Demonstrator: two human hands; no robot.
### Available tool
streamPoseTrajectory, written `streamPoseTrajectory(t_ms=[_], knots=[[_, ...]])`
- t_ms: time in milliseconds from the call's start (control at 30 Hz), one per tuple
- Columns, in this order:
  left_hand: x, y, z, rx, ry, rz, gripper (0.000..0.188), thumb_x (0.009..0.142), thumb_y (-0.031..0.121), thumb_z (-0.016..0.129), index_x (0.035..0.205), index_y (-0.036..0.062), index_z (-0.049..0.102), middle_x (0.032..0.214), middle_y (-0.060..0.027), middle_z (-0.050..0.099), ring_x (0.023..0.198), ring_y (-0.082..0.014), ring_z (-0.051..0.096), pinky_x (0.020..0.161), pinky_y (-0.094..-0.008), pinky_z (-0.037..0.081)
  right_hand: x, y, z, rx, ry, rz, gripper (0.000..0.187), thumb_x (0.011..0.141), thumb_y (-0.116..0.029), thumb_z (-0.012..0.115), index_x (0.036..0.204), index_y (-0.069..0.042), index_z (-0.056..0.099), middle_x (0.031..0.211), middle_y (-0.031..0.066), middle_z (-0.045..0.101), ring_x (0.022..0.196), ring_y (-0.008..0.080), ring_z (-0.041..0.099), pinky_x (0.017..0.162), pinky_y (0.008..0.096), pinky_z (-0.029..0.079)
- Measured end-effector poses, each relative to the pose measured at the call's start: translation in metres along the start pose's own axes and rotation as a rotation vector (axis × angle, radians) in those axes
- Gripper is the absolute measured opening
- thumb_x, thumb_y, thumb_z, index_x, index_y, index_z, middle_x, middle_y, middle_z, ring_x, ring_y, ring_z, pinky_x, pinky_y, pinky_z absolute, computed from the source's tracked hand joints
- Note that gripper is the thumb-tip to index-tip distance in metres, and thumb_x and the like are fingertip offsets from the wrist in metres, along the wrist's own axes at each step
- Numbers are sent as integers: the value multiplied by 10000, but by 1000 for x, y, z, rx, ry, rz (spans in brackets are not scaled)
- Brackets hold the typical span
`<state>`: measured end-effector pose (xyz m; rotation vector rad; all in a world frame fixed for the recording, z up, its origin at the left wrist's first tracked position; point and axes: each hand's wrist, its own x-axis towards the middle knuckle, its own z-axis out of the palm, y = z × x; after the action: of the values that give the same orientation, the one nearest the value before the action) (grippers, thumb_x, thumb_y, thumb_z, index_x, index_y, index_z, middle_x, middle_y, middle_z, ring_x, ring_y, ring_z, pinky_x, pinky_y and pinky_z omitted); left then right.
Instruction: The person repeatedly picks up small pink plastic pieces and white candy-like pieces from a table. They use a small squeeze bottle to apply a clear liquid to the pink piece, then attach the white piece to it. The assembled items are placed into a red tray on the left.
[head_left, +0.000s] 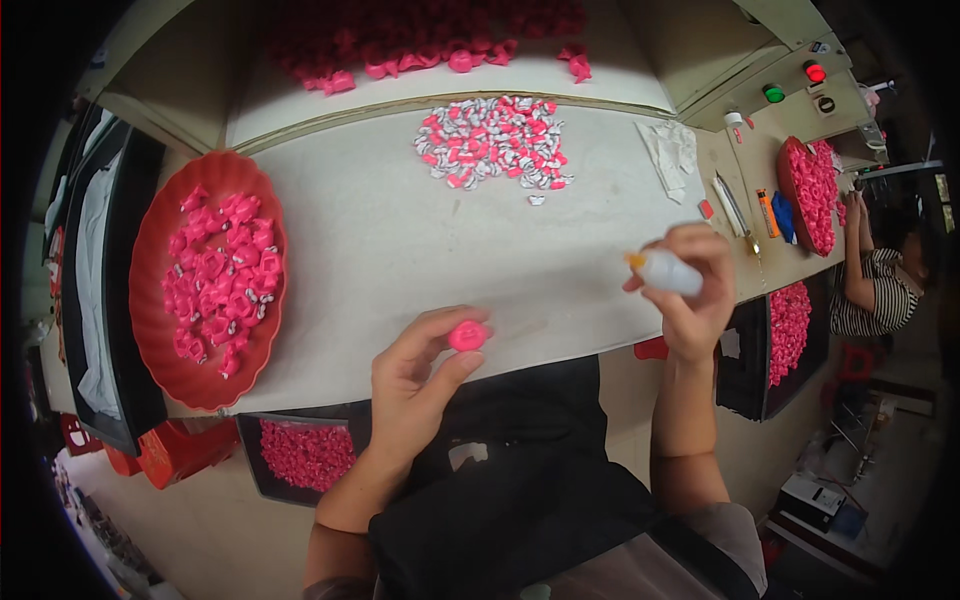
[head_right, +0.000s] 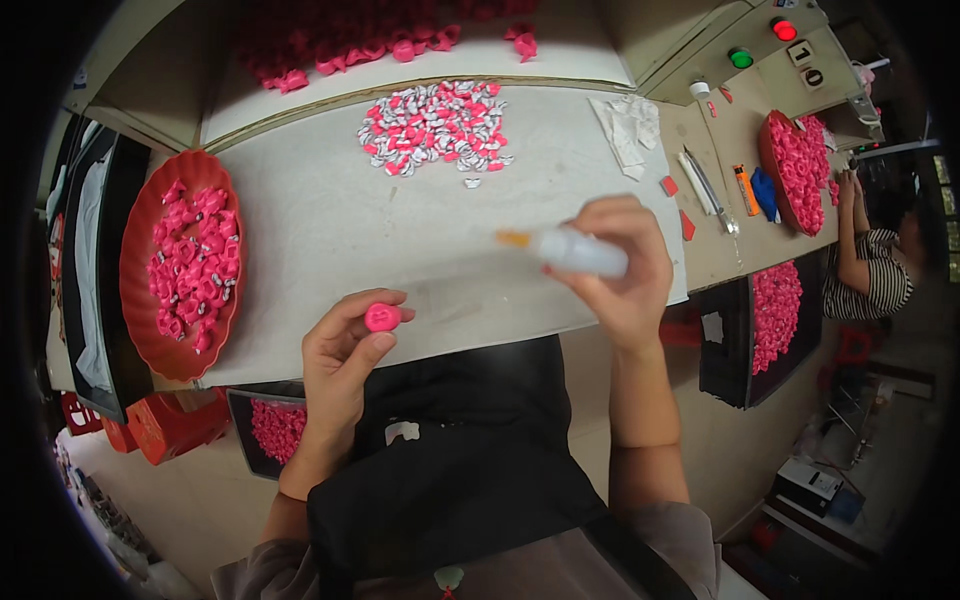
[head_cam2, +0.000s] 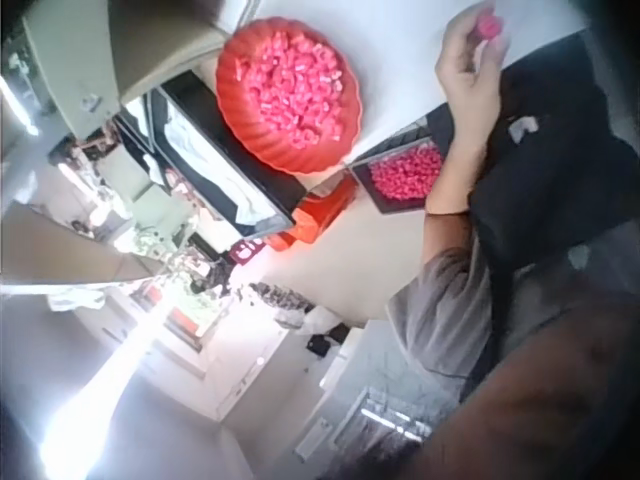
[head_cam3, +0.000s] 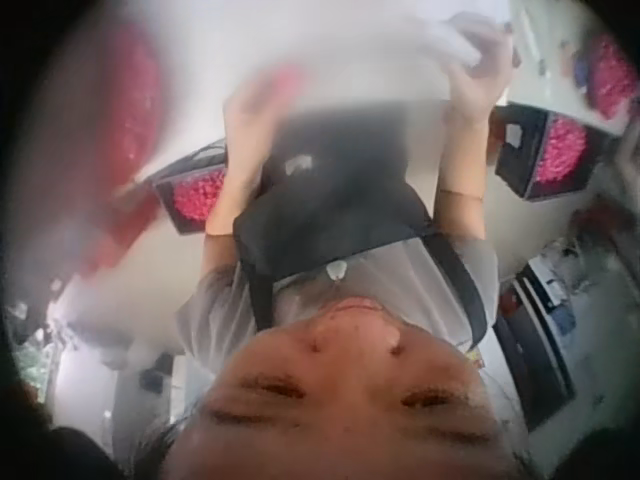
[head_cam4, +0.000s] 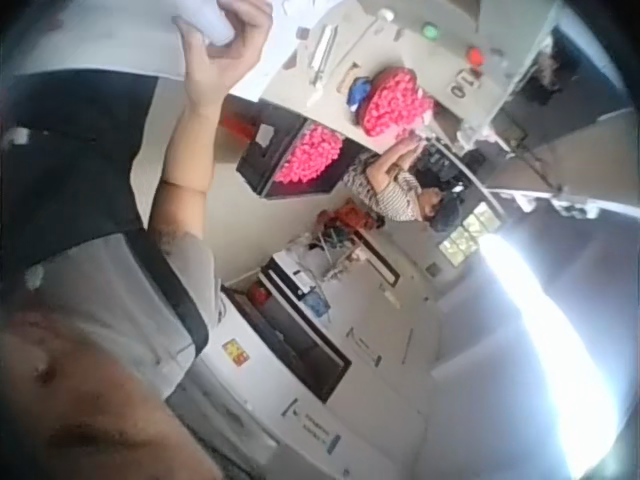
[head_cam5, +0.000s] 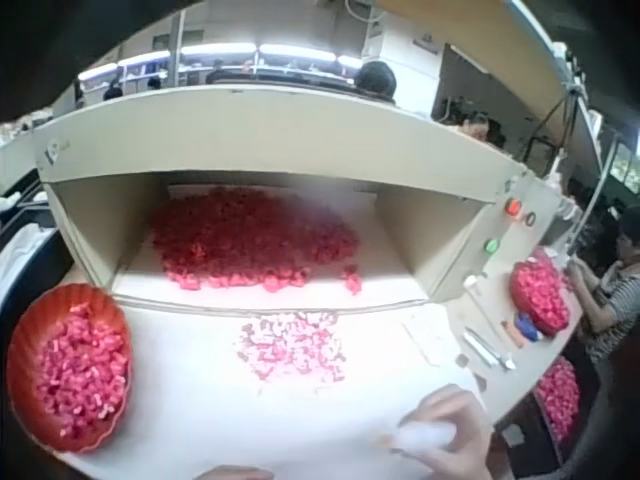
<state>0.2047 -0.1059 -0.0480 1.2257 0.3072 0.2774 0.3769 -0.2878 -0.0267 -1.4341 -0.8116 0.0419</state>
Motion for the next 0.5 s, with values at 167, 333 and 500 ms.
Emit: streamPoseTrajectory(t_ms=[167, 333, 500], knots=[[10, -1, 0, -7, -2, -37, 281, 790, -47, 564, 1071, -40, 541, 1069, -124, 563, 984, -220, 564, 869, -317, 429, 75, 60, -24, -186, -247, 261, 243, 751, 29, 537, 986, -20, 495, 931, 61, 479, 837, 174, 570, 583, 246, 510], [11, -4, 3, 11, -12, -40, 275, 793, -48, 562, 1067, -31, 544, 1069, -121, 562, 985, -202, 564, 871, -308, 426, 121, 92, -2, -671, -292, 249, 162, 762, -101, 634, 905, -42, 589, 791, 7, 558, 739, 88, 541, 554, 231, 442], [10, -4, 2, 28, -22, -50, 271, 794, -45, 565, 1063, -21, 551, 1071, -106, 563, 971, -179, 564, 876, -299, 423, 130, 113, 5, -804, -215, 32, 213, 744, -203, 670, 844, -18, 631, 773, 81, 610, 628, 195, 563, 624, 310, 446]])
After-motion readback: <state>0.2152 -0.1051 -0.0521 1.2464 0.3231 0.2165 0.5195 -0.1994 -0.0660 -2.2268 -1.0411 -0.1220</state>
